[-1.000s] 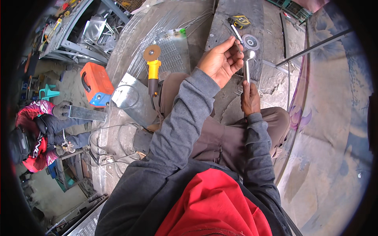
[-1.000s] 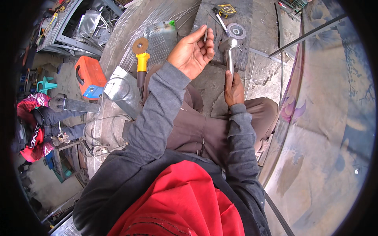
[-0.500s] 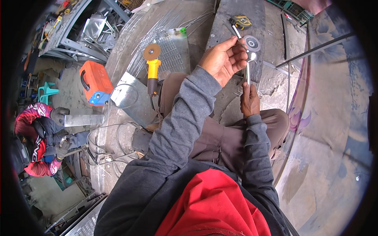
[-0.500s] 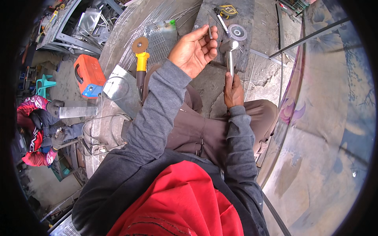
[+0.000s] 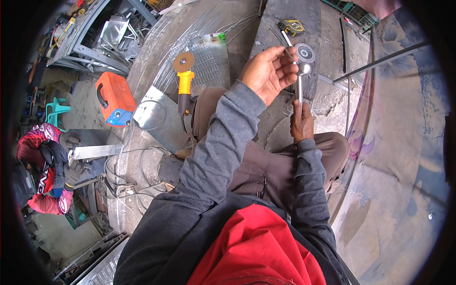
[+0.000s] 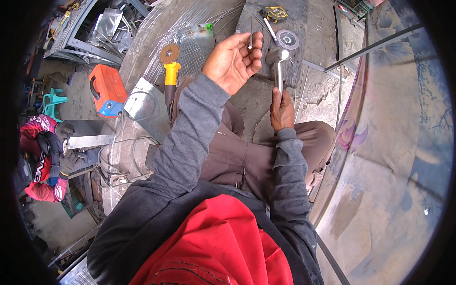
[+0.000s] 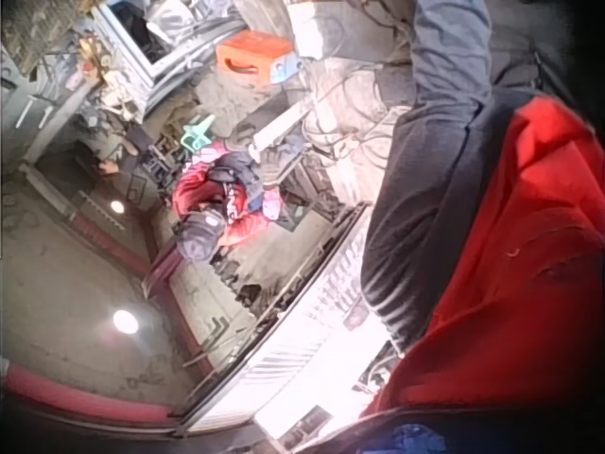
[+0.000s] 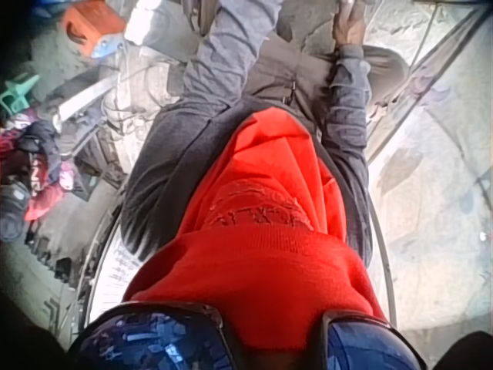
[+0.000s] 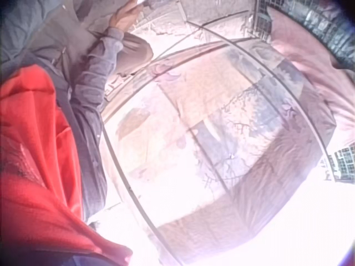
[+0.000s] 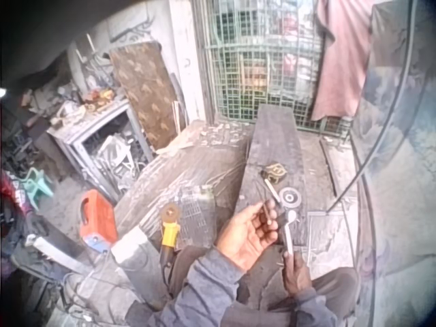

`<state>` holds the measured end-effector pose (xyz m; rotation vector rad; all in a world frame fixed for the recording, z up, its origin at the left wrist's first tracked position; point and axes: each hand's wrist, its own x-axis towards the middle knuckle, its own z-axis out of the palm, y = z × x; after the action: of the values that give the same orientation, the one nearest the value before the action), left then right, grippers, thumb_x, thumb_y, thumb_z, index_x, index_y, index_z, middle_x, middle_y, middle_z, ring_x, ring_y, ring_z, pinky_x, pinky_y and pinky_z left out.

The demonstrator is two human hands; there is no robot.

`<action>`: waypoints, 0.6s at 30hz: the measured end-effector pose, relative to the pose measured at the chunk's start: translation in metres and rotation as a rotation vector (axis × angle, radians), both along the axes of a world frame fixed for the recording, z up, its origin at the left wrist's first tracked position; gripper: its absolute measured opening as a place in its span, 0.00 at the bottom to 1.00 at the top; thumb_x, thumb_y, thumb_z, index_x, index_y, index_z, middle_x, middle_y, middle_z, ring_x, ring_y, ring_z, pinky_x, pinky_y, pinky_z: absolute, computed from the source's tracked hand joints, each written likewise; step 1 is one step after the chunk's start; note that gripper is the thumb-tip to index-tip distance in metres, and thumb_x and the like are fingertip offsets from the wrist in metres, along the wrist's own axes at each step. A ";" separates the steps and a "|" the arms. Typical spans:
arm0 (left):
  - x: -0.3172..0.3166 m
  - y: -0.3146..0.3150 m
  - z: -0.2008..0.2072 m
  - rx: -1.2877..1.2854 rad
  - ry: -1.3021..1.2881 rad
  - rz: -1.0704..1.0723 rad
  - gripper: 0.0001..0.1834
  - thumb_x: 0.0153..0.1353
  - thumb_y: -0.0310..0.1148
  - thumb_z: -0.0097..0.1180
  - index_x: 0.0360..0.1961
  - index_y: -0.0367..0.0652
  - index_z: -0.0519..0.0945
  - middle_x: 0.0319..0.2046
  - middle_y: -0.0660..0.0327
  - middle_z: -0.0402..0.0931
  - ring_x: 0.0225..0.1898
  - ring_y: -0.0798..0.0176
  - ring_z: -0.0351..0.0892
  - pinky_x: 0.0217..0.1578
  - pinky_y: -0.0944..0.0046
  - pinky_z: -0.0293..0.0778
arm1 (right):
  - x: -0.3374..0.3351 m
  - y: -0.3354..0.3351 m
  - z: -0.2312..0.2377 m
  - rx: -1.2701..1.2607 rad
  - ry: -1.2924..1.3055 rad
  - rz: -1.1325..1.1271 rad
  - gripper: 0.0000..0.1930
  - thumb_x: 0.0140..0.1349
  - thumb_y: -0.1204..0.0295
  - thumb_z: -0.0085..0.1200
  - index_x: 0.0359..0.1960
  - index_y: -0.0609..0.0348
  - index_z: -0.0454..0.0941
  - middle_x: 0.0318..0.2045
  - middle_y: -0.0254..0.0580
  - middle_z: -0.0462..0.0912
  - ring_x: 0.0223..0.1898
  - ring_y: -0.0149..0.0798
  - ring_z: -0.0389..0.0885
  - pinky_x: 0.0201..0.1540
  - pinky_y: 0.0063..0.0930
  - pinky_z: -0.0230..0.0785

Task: Measure and cut metal rods for a fabrication project.

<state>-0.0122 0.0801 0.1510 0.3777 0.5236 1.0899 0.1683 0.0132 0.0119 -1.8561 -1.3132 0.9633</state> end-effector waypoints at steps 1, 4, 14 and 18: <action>0.000 -0.002 -0.002 0.000 0.000 -0.001 0.14 0.70 0.39 0.49 0.44 0.38 0.78 0.33 0.65 0.77 0.32 0.71 0.78 0.35 0.68 0.79 | 0.000 0.000 0.000 0.000 0.000 -0.001 0.25 0.72 0.49 0.40 0.37 0.63 0.71 0.22 0.55 0.74 0.25 0.53 0.75 0.32 0.44 0.66; -0.001 -0.015 -0.015 -0.035 0.055 -0.010 0.13 0.69 0.40 0.52 0.41 0.41 0.78 0.32 0.65 0.77 0.32 0.71 0.77 0.34 0.68 0.78 | 0.002 0.000 -0.001 0.010 -0.014 -0.008 0.25 0.72 0.49 0.40 0.37 0.63 0.71 0.22 0.55 0.75 0.26 0.54 0.75 0.32 0.45 0.66; 0.000 -0.051 -0.069 -0.095 0.365 -0.205 0.12 0.66 0.41 0.57 0.44 0.45 0.79 0.31 0.68 0.76 0.32 0.72 0.76 0.35 0.70 0.75 | 0.002 0.000 0.002 0.054 -0.005 0.008 0.24 0.72 0.50 0.42 0.44 0.62 0.74 0.30 0.63 0.79 0.34 0.62 0.79 0.38 0.45 0.70; 0.004 -0.051 -0.079 -0.098 0.421 -0.247 0.14 0.67 0.41 0.57 0.47 0.44 0.78 0.32 0.67 0.76 0.33 0.72 0.77 0.36 0.69 0.75 | 0.004 0.001 -0.004 0.096 -0.003 0.021 0.23 0.71 0.50 0.43 0.45 0.62 0.75 0.32 0.64 0.79 0.37 0.63 0.80 0.40 0.45 0.70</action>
<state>-0.0085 0.0294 0.0717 0.5747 0.8752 0.7433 0.1726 0.0145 0.0080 -1.7750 -1.3601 0.8926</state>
